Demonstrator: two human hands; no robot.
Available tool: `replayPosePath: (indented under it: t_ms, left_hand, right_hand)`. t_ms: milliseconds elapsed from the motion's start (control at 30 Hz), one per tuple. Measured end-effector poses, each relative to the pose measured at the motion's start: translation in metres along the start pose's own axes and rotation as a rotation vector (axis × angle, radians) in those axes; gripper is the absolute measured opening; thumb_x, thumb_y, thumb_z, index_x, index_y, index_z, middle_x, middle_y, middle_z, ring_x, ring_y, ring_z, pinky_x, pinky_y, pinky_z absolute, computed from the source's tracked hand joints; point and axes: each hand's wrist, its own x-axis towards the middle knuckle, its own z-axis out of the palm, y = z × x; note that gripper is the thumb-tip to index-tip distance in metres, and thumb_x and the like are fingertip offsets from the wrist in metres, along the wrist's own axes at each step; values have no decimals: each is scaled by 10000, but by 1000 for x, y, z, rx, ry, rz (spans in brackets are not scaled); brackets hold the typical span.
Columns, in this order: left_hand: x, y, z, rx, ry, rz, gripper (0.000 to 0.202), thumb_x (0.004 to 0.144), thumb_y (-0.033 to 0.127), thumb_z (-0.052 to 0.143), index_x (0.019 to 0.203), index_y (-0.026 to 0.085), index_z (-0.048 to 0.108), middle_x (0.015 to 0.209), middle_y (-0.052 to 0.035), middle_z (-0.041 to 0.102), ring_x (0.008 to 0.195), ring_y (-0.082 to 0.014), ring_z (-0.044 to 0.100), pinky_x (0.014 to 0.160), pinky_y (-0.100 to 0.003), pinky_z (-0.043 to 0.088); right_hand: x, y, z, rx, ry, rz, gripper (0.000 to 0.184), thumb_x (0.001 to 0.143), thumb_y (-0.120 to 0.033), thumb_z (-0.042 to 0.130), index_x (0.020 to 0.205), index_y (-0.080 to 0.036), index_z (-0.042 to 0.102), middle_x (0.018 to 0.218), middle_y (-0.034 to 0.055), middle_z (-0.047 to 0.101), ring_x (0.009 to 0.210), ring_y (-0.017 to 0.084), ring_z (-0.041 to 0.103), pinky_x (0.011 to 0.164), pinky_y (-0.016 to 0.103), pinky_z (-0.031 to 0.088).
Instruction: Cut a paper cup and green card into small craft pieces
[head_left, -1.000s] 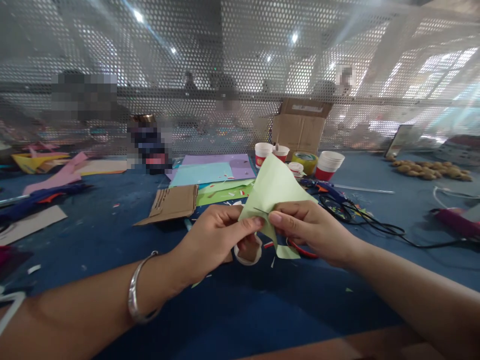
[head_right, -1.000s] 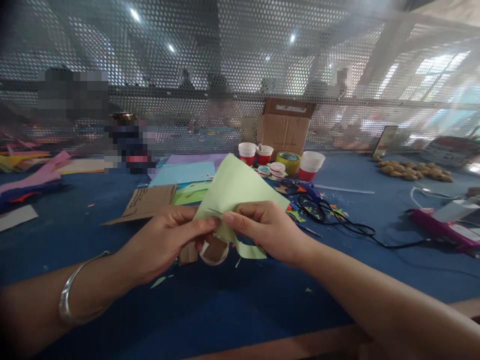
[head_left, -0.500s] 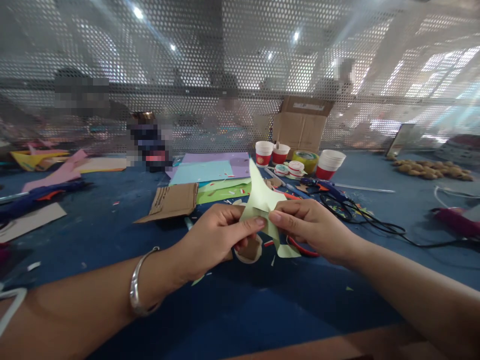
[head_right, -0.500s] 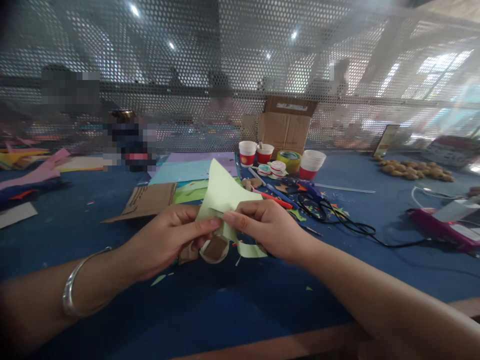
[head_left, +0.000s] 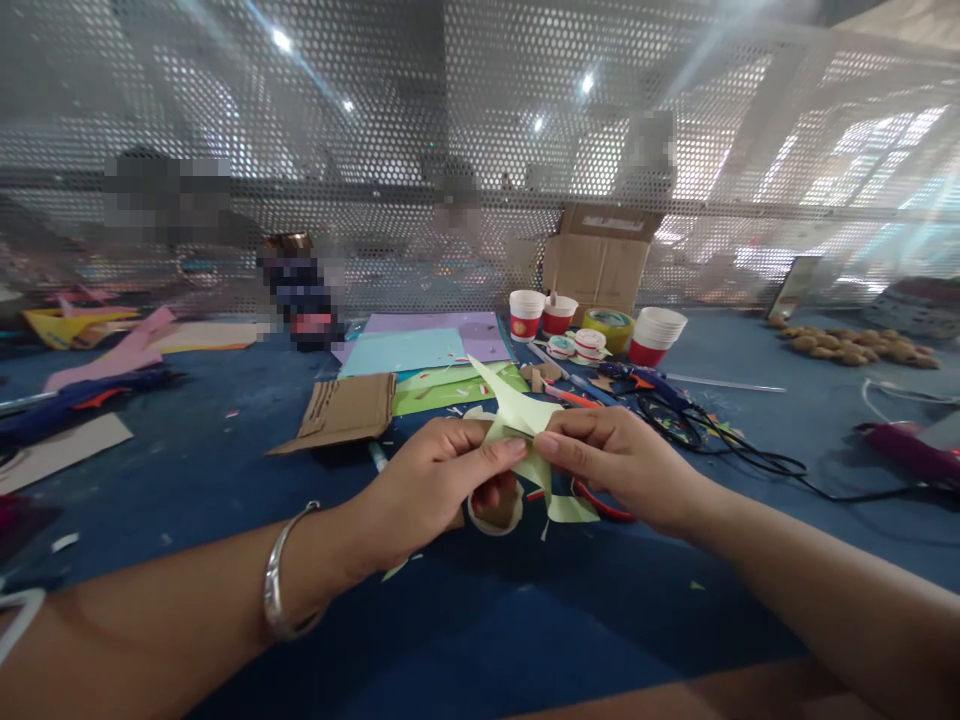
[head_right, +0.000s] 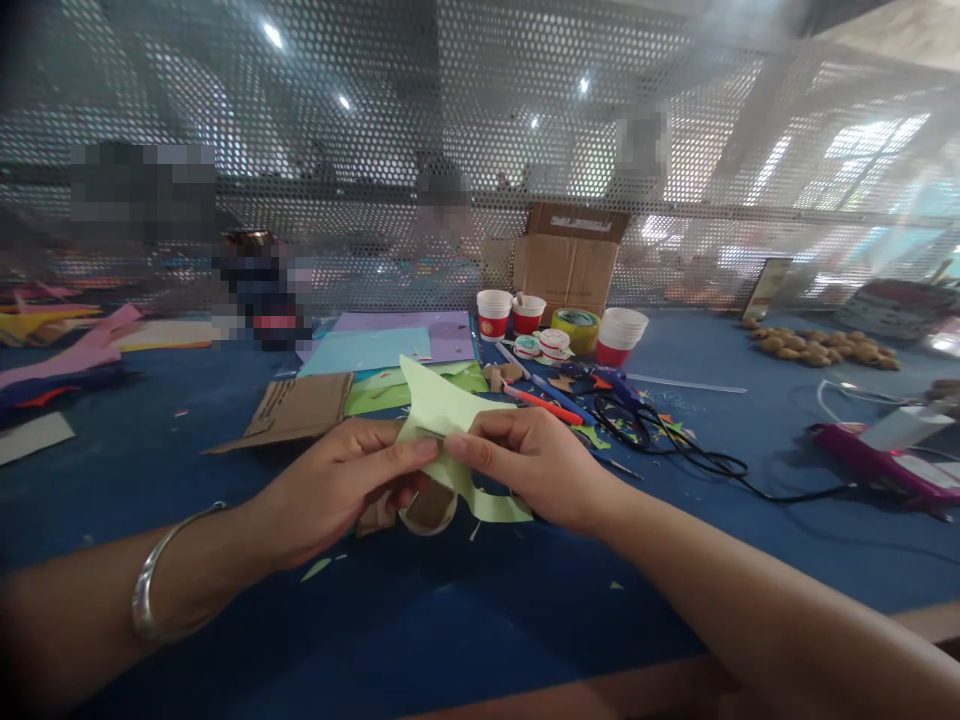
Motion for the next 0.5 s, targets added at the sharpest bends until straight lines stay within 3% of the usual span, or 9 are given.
replayPosePath:
  t_ms: [500]
  left_hand:
    - [3,-6,-1,-45,-38,-76,369,815,466,685,650,139,633,567,-8,577,520,-87,497,499,-204,288]
  right_hand:
    - [2,-1,2,-59,-22,-10,518,918,-628,538,664,-176,516,646,-34,369,585,101,333,525,246,267]
